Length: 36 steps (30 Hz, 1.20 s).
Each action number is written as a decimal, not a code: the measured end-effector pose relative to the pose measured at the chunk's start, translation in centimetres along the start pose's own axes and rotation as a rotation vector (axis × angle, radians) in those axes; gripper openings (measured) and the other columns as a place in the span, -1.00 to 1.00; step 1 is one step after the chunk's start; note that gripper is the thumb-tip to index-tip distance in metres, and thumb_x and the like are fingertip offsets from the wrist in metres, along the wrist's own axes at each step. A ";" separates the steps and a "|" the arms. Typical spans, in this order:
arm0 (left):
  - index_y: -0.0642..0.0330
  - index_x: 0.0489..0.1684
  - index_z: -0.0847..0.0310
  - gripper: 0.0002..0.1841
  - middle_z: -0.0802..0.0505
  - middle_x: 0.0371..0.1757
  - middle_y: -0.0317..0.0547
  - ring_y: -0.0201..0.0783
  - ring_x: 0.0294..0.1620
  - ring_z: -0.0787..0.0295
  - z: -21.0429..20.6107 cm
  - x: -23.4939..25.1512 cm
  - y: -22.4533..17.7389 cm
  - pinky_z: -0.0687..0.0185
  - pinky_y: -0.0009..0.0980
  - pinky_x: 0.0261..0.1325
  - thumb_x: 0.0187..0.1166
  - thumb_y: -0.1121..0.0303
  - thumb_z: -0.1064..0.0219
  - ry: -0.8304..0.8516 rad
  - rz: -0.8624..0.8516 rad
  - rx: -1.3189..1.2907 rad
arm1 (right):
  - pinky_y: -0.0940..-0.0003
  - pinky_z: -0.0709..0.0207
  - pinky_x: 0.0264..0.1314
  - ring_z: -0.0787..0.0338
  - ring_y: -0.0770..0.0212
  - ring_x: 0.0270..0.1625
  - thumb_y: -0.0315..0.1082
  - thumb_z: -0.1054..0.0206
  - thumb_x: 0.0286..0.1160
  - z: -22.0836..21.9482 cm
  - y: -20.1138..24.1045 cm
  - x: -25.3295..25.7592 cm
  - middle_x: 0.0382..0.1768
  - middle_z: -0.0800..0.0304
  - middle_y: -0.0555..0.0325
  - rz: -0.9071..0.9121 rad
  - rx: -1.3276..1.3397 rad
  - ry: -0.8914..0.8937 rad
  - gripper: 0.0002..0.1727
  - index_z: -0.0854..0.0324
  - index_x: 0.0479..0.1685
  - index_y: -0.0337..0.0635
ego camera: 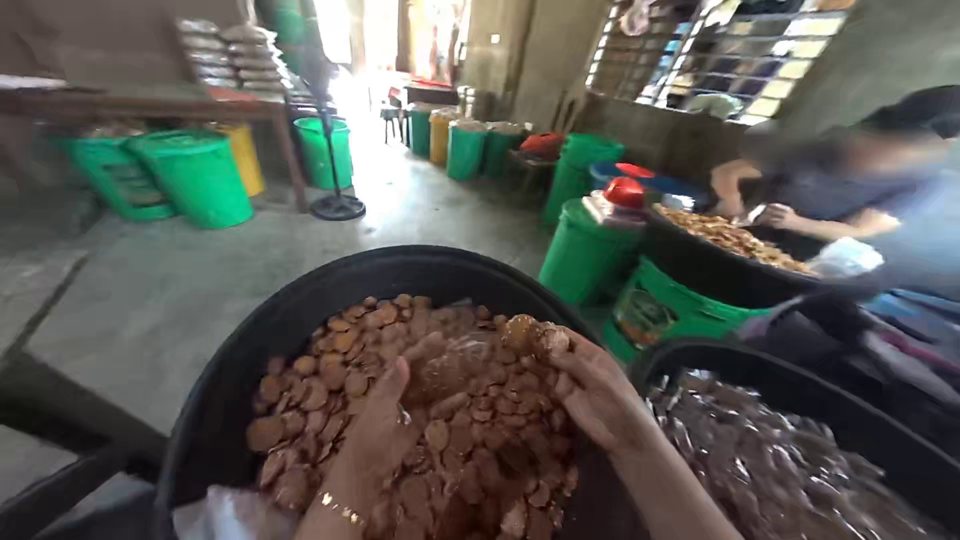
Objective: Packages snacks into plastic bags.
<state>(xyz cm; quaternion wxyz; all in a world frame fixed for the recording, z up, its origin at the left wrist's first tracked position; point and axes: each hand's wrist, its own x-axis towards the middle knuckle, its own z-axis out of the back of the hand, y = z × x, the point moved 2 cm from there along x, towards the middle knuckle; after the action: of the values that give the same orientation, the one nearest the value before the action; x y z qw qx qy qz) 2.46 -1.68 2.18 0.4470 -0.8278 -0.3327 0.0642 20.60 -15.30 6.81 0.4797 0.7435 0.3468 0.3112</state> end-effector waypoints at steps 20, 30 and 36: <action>-0.04 0.08 -0.61 -0.57 -0.92 -0.09 -0.42 -0.43 -0.04 -0.88 -3.0 -1.8 2.2 -0.80 -0.39 0.12 0.27 0.18 -0.64 0.207 0.206 -0.084 | 0.70 -0.57 0.35 -0.75 0.63 0.20 -0.38 -0.14 0.71 -1.8 3.0 -0.9 0.11 -0.89 0.22 0.435 -0.849 0.615 -0.69 -0.81 0.09 -0.25; 0.19 0.30 -0.39 -0.70 -0.87 -0.12 -0.28 -0.41 -0.16 -0.87 -7.6 -2.1 2.6 -0.85 -0.39 -0.04 0.64 0.54 -0.15 -0.281 0.102 0.090 | -0.04 -0.71 0.07 -0.87 -0.06 -0.06 -0.49 -0.15 0.68 -2.4 4.0 -2.2 0.00 -0.86 -0.19 0.242 -1.150 0.543 -0.57 -0.54 0.50 -0.29; -0.01 0.24 -0.62 -0.72 -0.82 0.19 -0.59 -0.60 0.11 -0.78 -6.8 -1.1 3.5 -0.76 -0.51 0.18 0.65 0.48 -0.22 -0.001 -0.187 0.808 | -0.04 -0.74 0.12 -0.92 -0.11 -0.01 -0.60 -0.22 0.61 2.0 3.0 -3.3 0.01 -0.89 -0.22 0.466 -0.931 0.634 -0.58 -0.63 0.43 -0.33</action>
<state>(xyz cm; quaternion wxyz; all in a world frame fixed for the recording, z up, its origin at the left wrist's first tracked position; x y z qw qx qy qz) 6.10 -8.43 3.31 0.7396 -0.5522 -0.3547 0.1493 20.94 -19.88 8.52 0.5472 0.3831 0.1282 0.7331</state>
